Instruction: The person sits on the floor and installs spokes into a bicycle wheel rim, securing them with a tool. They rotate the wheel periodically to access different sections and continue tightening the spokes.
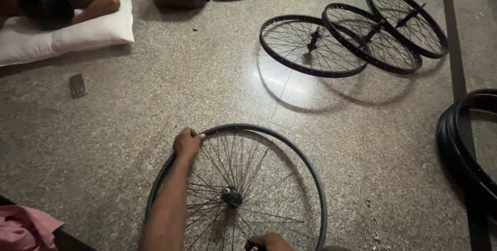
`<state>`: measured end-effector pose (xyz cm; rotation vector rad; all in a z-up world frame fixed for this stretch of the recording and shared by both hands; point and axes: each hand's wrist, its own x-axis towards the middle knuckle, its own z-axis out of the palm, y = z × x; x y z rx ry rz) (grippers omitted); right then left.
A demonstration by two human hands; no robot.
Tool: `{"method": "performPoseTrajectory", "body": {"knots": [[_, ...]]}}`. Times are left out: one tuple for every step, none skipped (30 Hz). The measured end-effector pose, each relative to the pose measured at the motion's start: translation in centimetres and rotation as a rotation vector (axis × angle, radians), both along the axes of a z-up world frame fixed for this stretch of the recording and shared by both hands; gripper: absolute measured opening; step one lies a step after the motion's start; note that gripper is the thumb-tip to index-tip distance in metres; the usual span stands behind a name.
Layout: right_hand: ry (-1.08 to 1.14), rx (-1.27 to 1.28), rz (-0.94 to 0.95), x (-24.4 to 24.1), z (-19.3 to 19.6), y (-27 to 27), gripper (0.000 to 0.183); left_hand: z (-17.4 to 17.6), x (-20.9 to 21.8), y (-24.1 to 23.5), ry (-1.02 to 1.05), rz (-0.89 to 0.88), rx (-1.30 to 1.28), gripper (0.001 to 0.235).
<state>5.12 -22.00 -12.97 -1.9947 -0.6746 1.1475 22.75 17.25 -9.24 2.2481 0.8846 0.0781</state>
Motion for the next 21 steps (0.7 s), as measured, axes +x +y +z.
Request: {"method": "performPoseTrajectory", "body": {"knots": [[0.006, 0.011, 0.008, 0.1, -0.1, -0.1, 0.024, -0.3, 0.0, 0.1, -0.041, -0.015, 0.06, 0.035], [0.014, 0.018, 0.016, 0.2, -0.2, -0.2, 0.024, -0.6, -0.1, 0.1, -0.08, -0.029, 0.118, 0.034], [0.019, -0.027, -0.001, 0.2, -0.2, -0.5, 0.024, -0.9, -0.3, 0.1, -0.119, -0.043, 0.176, 0.033], [0.021, -0.071, -0.02, 0.2, -0.3, -0.6, 0.024, -1.1, -0.2, 0.2, -0.112, -0.058, 0.18, 0.034], [0.023, -0.115, -0.039, 0.2, -0.4, -0.7, 0.025, -1.2, -0.2, 0.3, -0.105, -0.073, 0.184, 0.035], [0.017, -0.117, -0.061, 0.1, -0.5, -1.0, 0.024, -1.2, 0.2, 0.1, -0.099, -0.091, 0.186, 0.036], [0.01, -0.12, -0.084, -0.1, -0.6, -1.1, 0.024, -1.2, 0.5, 0.0, -0.061, -0.109, 0.117, 0.036], [0.002, -0.118, -0.098, -0.2, -0.6, -0.9, 0.024, -0.8, 0.5, 0.3, -0.024, -0.118, 0.054, 0.037], [-0.006, -0.115, -0.112, -0.4, -0.5, -0.8, 0.023, -0.5, 0.5, 0.6, 0.013, -0.127, -0.009, 0.037], [-0.014, -0.115, -0.12, -0.5, -0.3, -0.8, 0.023, -0.2, 0.2, 0.7, -0.031, -0.12, -0.048, 0.038], [-0.023, -0.116, -0.129, -0.6, 0.0, -0.8, 0.023, 0.1, -0.3, 0.9, -0.076, -0.112, -0.087, 0.041], [-0.019, 0.005, -0.073, -0.6, 0.4, -0.8, 0.02, 0.4, -0.7, 0.7, -0.12, -0.11, -0.124, 0.046], [-0.016, 0.125, -0.018, -0.4, 0.9, -0.8, 0.02, 0.8, -1.7, 0.6, -0.226, -0.148, 0.138, 0.044], [-0.014, 0.247, 0.032, -0.2, 1.4, -0.8, 0.02, 1.1, -3.2, 0.5, -0.331, -0.19, 0.403, 0.043], [-0.038, 0.242, 0.039, -0.1, 2.1, -0.9, 0.02, 1.4, -4.9, 0.0, -0.435, -0.231, 0.668, 0.042], [-0.058, 0.242, 0.048, -0.1, 2.9, -0.7, 0.02, 1.6, -7.3, -0.8, -0.331, -0.193, 0.433, 0.035], [-0.078, 0.241, 0.057, -0.2, 3.8, -0.6, 0.019, 1.8, -10.1, -2.3, -0.226, -0.154, 0.199, 0.032], [-0.034, 0.173, 0.018, -0.4, 4.7, -0.3, 0.019, 1.8, -13.1, -4.2, -0.142, -0.167, -0.006, 0.039], [0.012, 0.105, -0.021, -0.8, 5.6, -0.1, 0.019, 1.6, -16.3, -6.6, 0.026, -0.261, -0.016, 0.047], [0.056, 0.037, -0.06, -1.1, 6.4, 0.0, 0.018, 1.0, -19.7, -9.7, -0.032, -0.351, -0.231, 0.035], [0.025, 0.044, -0.08, -1.4, 7.0, 0.1, 0.02, 0.5, -23.1, -12.0, 0.321, -0.291, -0.64, 0.033]]}}
